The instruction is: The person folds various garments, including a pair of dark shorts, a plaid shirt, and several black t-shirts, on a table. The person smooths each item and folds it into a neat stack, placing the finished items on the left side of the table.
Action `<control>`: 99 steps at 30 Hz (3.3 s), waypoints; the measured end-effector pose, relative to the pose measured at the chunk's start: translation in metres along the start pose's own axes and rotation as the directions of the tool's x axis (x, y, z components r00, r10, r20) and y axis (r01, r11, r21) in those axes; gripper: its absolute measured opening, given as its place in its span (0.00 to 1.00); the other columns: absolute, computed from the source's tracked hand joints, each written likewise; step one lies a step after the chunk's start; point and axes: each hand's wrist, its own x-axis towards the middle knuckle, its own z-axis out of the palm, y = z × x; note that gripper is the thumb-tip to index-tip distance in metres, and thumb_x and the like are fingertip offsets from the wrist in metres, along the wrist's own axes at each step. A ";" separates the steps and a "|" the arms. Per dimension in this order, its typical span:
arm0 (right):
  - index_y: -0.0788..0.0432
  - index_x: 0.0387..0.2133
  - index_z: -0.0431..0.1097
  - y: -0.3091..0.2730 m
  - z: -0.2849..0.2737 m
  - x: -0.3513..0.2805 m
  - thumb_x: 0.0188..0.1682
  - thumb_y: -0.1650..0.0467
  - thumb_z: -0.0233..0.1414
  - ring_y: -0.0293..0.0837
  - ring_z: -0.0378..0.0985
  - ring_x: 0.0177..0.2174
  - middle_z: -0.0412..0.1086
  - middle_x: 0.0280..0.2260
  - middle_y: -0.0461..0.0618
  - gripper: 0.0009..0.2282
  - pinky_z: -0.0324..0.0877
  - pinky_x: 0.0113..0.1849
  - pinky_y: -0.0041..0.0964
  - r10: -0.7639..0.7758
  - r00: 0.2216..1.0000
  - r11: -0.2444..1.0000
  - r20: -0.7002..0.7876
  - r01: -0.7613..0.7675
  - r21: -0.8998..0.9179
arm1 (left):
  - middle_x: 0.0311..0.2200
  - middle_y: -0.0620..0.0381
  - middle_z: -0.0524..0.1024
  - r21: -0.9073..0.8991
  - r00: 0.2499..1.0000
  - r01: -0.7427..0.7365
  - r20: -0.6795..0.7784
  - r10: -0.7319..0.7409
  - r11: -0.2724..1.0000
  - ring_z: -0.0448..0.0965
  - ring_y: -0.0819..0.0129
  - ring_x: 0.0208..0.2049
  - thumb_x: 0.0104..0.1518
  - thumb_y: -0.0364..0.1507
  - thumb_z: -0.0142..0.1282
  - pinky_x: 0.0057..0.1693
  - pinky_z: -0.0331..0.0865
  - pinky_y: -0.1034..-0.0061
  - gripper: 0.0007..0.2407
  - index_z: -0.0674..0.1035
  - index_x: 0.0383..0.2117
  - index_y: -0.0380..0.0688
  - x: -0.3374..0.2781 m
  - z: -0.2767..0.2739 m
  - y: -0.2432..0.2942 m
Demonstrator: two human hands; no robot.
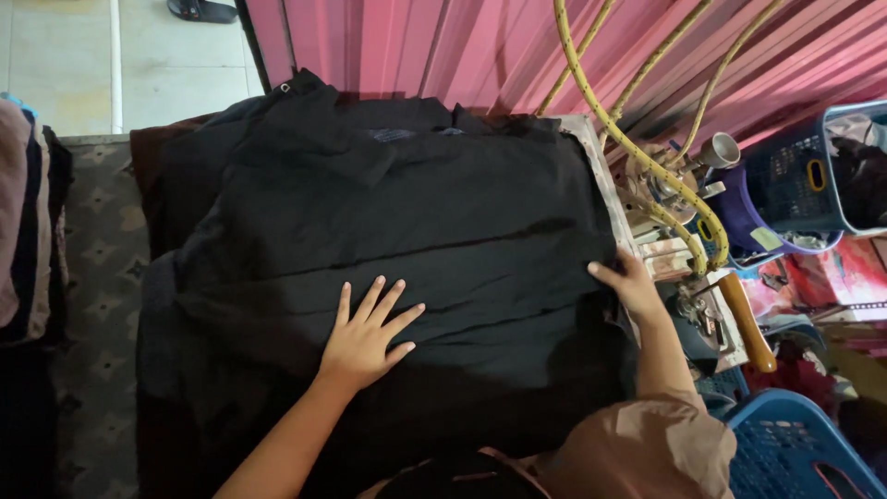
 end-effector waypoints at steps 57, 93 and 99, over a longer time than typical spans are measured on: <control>0.57 0.57 0.72 -0.142 0.352 -0.199 0.39 0.78 0.58 0.52 0.72 0.46 0.68 0.47 0.51 0.26 0.71 0.48 0.43 -0.836 0.360 0.442 0.415 0.889 0.121 | 0.40 0.53 0.82 -0.128 0.882 0.412 -0.193 -0.430 0.902 0.75 0.49 0.49 0.54 0.43 0.61 0.54 0.62 0.47 0.17 0.80 0.44 0.50 0.012 -0.077 -0.126; 0.62 0.50 0.71 -0.015 0.158 -0.089 0.48 0.67 0.57 0.38 0.74 0.27 0.74 0.31 0.47 0.18 0.71 0.30 0.36 0.185 0.983 0.831 -0.016 -0.148 0.536 | 0.30 0.53 0.77 -0.788 0.690 0.603 0.441 -0.574 0.119 0.76 0.63 0.31 0.58 0.38 0.59 0.41 0.71 0.65 0.15 0.75 0.39 0.39 -0.062 0.071 -0.104; 0.70 0.38 0.75 -0.029 0.177 -0.158 0.44 0.67 0.65 0.35 0.77 0.25 0.77 0.23 0.49 0.17 0.71 0.29 0.29 0.146 0.985 0.986 -0.087 -0.138 0.091 | 0.26 0.53 0.83 -0.619 0.641 0.694 0.299 -0.707 0.368 0.83 0.65 0.28 0.51 0.36 0.66 0.39 0.75 0.73 0.13 0.81 0.35 0.39 -0.086 -0.019 0.001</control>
